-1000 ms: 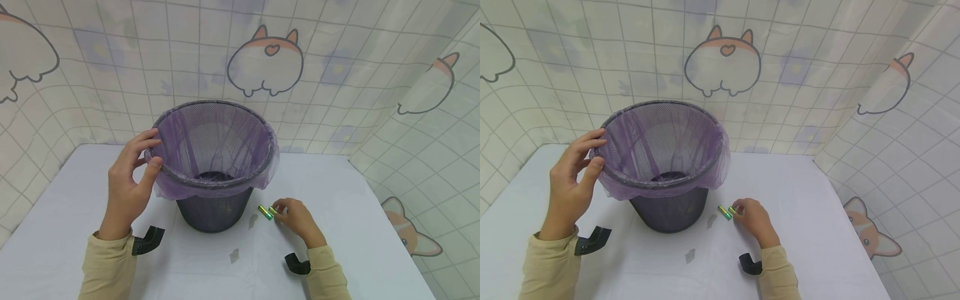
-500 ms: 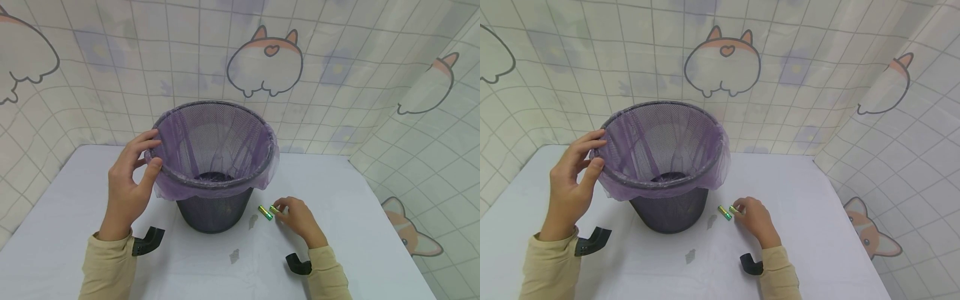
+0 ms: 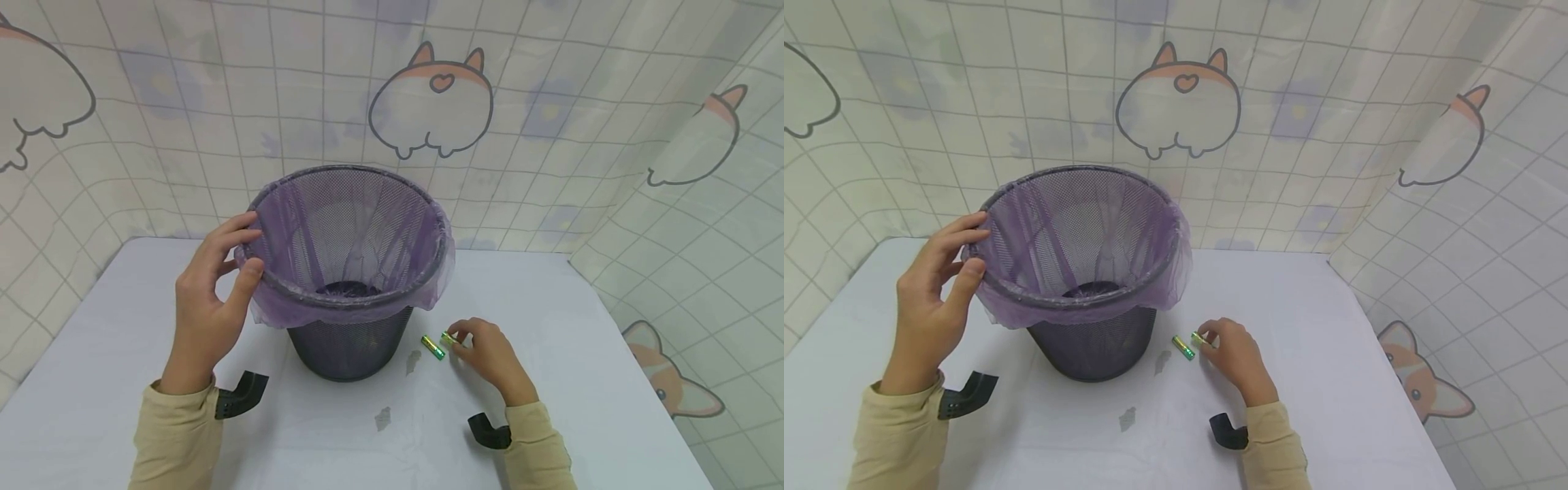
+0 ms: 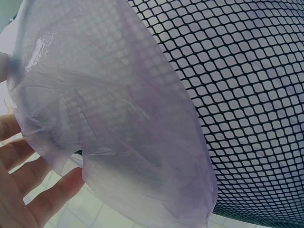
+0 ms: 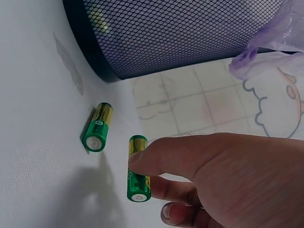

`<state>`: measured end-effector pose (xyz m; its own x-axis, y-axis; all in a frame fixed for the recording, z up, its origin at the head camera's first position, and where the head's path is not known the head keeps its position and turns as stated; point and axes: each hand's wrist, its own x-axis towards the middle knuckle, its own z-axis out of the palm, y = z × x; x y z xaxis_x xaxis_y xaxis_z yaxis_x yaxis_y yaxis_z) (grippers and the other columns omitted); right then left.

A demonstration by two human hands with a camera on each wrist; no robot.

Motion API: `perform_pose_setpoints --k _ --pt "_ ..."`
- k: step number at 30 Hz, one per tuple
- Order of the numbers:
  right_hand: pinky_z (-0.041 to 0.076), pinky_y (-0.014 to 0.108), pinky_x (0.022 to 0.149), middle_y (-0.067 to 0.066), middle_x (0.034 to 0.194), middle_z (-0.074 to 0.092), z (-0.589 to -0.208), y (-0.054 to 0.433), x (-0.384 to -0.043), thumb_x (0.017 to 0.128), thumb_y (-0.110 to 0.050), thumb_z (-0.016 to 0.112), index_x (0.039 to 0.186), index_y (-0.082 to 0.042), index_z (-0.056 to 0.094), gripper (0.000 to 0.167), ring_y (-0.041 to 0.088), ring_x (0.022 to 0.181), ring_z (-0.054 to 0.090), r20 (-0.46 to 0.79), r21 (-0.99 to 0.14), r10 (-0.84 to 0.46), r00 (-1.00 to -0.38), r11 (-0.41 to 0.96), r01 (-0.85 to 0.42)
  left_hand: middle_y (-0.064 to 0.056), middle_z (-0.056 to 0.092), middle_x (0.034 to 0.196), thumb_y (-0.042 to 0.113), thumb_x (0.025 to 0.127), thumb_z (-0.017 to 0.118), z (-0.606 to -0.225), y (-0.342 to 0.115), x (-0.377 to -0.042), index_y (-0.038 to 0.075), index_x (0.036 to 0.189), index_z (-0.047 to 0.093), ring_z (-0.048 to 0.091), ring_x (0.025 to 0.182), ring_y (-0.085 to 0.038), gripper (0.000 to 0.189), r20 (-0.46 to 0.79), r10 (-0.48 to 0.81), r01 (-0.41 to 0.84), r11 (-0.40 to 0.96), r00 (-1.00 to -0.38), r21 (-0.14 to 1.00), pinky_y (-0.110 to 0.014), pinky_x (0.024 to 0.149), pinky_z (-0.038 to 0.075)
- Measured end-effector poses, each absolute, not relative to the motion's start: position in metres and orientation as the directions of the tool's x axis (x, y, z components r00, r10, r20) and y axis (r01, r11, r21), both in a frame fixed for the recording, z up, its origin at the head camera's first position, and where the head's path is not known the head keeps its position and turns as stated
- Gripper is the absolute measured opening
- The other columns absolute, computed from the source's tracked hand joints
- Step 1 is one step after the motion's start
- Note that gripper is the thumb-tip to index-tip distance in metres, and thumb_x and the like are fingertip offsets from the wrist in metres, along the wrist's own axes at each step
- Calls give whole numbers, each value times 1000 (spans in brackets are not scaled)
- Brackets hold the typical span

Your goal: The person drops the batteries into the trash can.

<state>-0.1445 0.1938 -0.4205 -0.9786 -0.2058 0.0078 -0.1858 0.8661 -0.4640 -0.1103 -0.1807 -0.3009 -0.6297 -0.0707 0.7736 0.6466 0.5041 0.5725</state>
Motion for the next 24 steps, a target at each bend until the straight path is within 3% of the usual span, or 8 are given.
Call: perform_pose_setpoints --k 24 --pt "37 23 53 4 90 67 -399 192 -138 84 -9 68 106 -11 71 22 13 66 46 106 -461 -187 -977 861 -214 -11 59 136 13 93 60 -301 -179 -110 -3 118 63 53 128 -12 30 777 -81 653 490 -625 577 -8 90 45"
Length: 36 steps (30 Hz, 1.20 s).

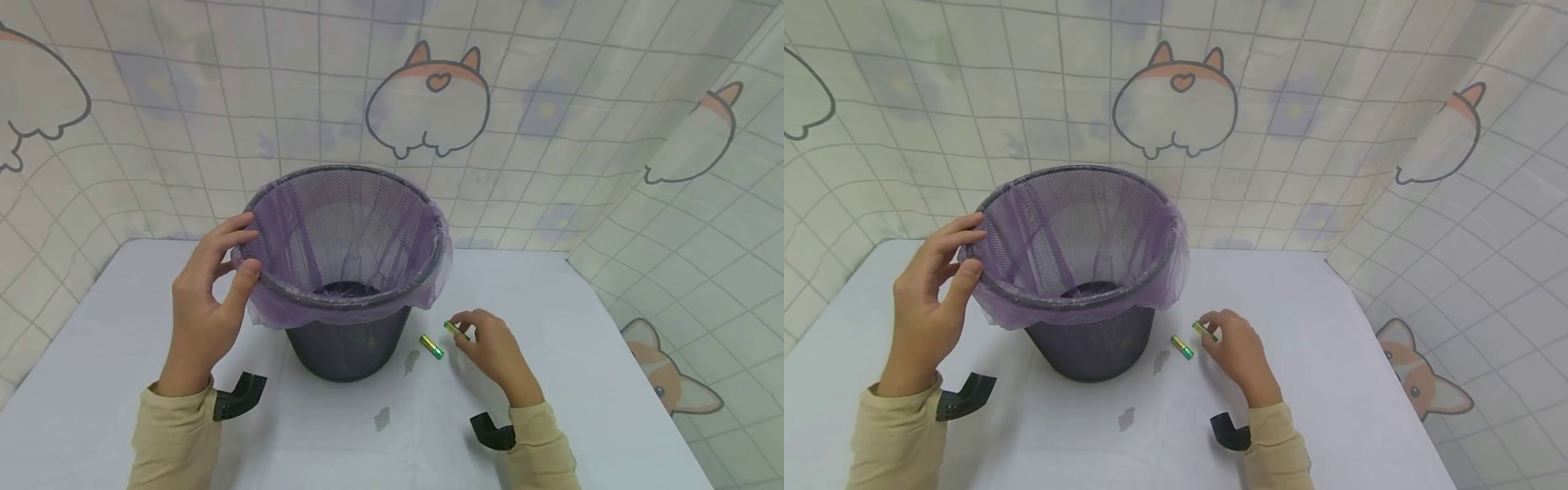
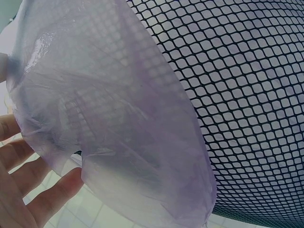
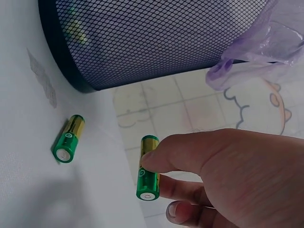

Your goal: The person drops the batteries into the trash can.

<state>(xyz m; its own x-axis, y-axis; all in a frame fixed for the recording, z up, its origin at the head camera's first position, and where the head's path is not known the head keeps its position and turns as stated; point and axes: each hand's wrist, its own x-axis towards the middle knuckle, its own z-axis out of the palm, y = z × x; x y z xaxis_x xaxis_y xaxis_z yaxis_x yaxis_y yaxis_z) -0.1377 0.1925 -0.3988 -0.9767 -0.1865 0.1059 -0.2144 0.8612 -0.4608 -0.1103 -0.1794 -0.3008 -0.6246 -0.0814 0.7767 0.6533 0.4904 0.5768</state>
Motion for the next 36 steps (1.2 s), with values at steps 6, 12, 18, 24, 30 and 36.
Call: perform_pose_setpoints --k 6,12,18,24,30,36 --pt "36 22 51 4 90 66 -396 193 -136 85 -8 67 106 -10 70 21 12 63 43 154 -466 -173 -973 855 -226 -11 59 135 13 93 60 -301 -180 -111 -3 118 63 53 127 -12 31 778 -83 652 495 -623 575 -8 90 45" --pt "35 22 51 3 88 65 -395 194 -135 85 -7 67 105 -10 70 20 11 62 41 225 -486 -161 -961 837 -254 -11 59 136 13 93 60 -301 -179 -111 -3 119 63 53 128 -12 31 777 -83 650 496 -624 575 -7 90 45" --pt "37 22 54 3 89 66 -395 194 -136 85 -6 67 105 -10 69 20 12 64 43 276 -486 -148 -950 831 -271 -11 59 136 13 93 60 -301 -179 -111 -2 119 63 53 128 -12 31 775 -84 650 492 -626 579 -8 89 45" --pt "37 22 56 4 90 66 -395 193 -135 85 -6 67 104 -10 69 20 12 65 44 288 -495 -138 -948 826 -271 -12 59 135 13 93 60 -301 -179 -111 -3 118 63 53 128 -13 31 776 -86 653 487 -624 579 -8 90 45" --pt "36 22 54 3 90 67 -394 192 -135 84 -5 67 103 -10 70 20 12 64 42 308 -506 -129 -943 817 -277 -11 58 136 14 93 60 -301 -179 -111 -3 119 63 52 128 -12 31 776 -83 651 492 -626 578 -8 90 45" --pt "36 21 52 2 88 68 -393 191 -135 83 -4 67 101 -10 70 19 11 63 42 347 -520 -116 -931 802 -294 -11 58 136 13 93 60 -302 -179 -111 -3 119 62 52 128 -12 31 775 -84 651 490 -627 580 -8 90 45"
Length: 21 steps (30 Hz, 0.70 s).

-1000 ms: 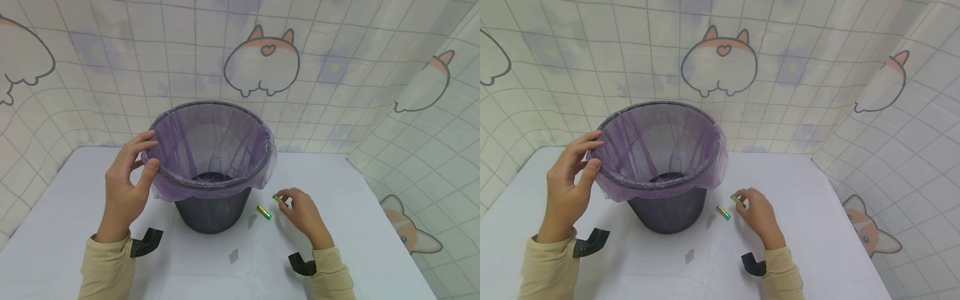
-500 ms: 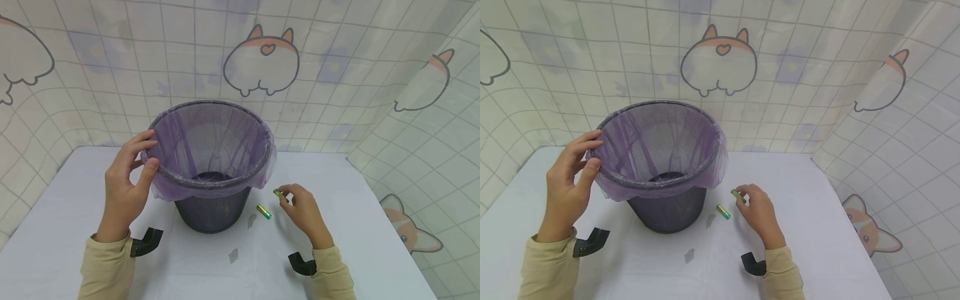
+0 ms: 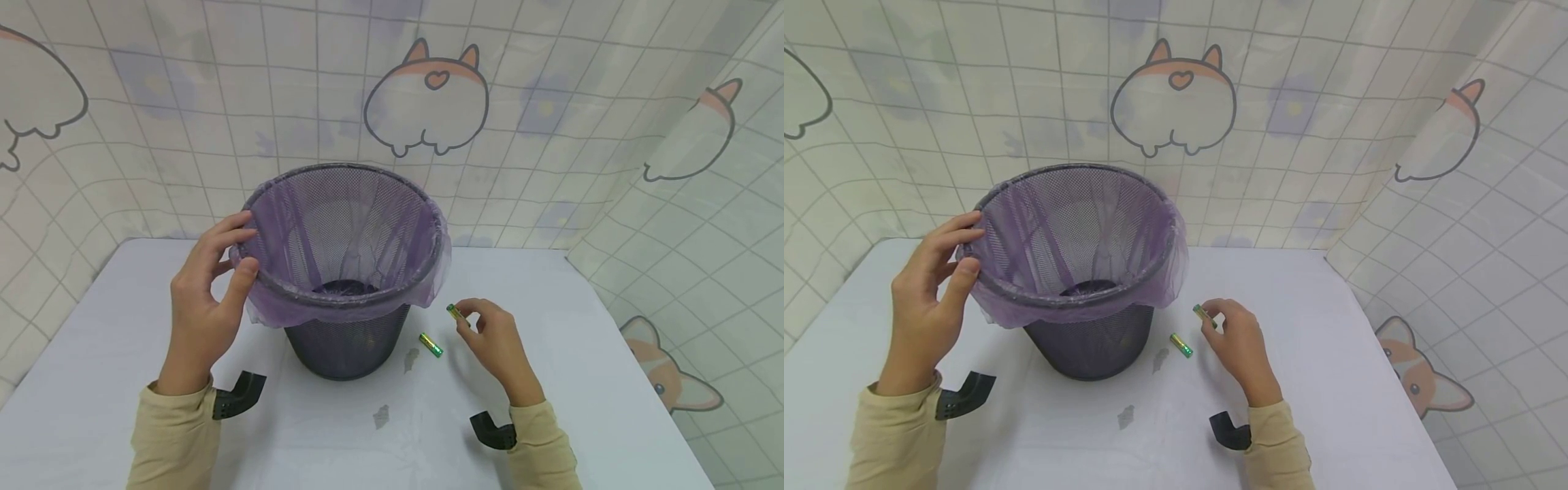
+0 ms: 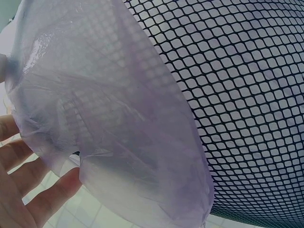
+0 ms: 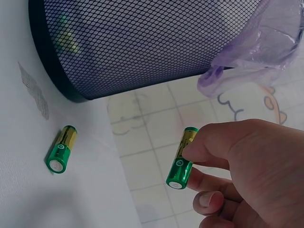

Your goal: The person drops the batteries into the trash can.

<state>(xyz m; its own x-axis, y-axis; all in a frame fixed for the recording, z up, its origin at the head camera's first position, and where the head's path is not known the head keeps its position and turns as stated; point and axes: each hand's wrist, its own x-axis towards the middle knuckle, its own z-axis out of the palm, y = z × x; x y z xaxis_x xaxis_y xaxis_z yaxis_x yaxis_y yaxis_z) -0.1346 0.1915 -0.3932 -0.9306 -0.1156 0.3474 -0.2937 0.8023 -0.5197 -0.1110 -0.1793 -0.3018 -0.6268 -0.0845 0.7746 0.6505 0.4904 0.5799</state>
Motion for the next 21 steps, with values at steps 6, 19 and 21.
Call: perform_pose_setpoints --k 6,19,21 --pt "35 21 53 3 90 69 -392 192 -134 83 -4 67 102 -10 70 20 13 64 43 376 -535 -103 -921 788 -306 -12 59 136 12 93 59 -302 -180 -111 -3 119 63 53 127 -11 30 773 -88 647 492 -628 582 -8 89 45" --pt "34 20 52 5 90 69 -387 192 -134 83 -3 67 104 -9 70 22 13 63 43 424 -559 -57 -904 769 -310 -11 58 136 12 93 60 -302 -179 -111 -3 119 62 52 128 -12 31 773 -83 647 497 -628 579 -8 91 45" --pt "34 20 52 6 90 69 -386 192 -134 84 -3 66 107 -9 70 24 13 63 43 422 -563 -49 -905 769 -304 -11 58 136 12 93 60 -302 -179 -111 -3 119 62 52 128 -12 31 774 -82 647 498 -628 578 -8 91 45"
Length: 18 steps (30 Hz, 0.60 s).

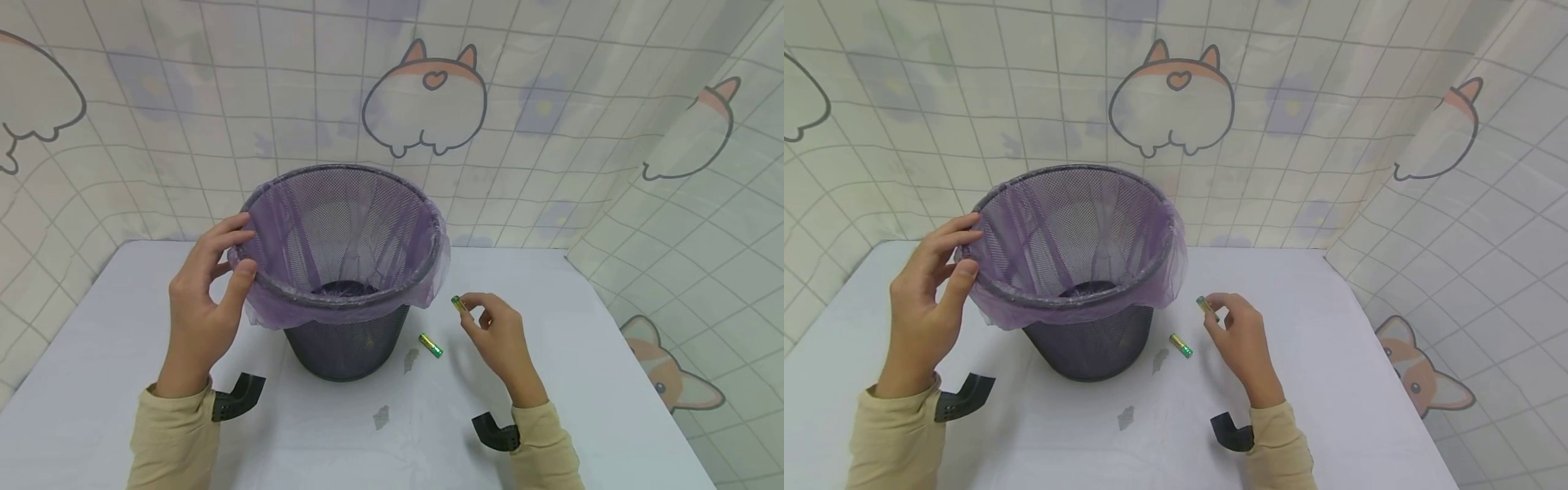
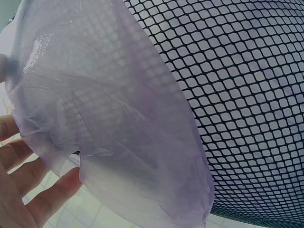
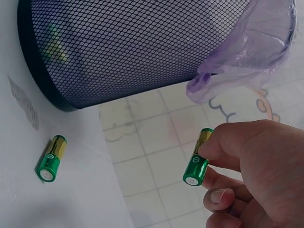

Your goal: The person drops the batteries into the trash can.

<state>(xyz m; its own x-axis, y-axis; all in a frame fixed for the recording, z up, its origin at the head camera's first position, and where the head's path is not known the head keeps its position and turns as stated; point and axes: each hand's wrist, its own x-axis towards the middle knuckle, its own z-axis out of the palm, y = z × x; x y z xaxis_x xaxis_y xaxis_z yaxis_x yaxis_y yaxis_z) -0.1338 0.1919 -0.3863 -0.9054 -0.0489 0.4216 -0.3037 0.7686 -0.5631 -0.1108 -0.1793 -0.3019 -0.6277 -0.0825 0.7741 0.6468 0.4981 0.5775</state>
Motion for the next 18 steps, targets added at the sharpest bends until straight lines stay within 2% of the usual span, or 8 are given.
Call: perform_pose_setpoints --k 18 --pt "36 19 51 3 90 67 -382 192 -131 85 -4 69 109 -9 68 24 9 62 42 486 -568 -58 -872 738 -365 -11 58 136 13 93 60 -302 -179 -111 -3 120 62 52 128 -11 31 775 -83 645 504 -626 575 -8 91 44"
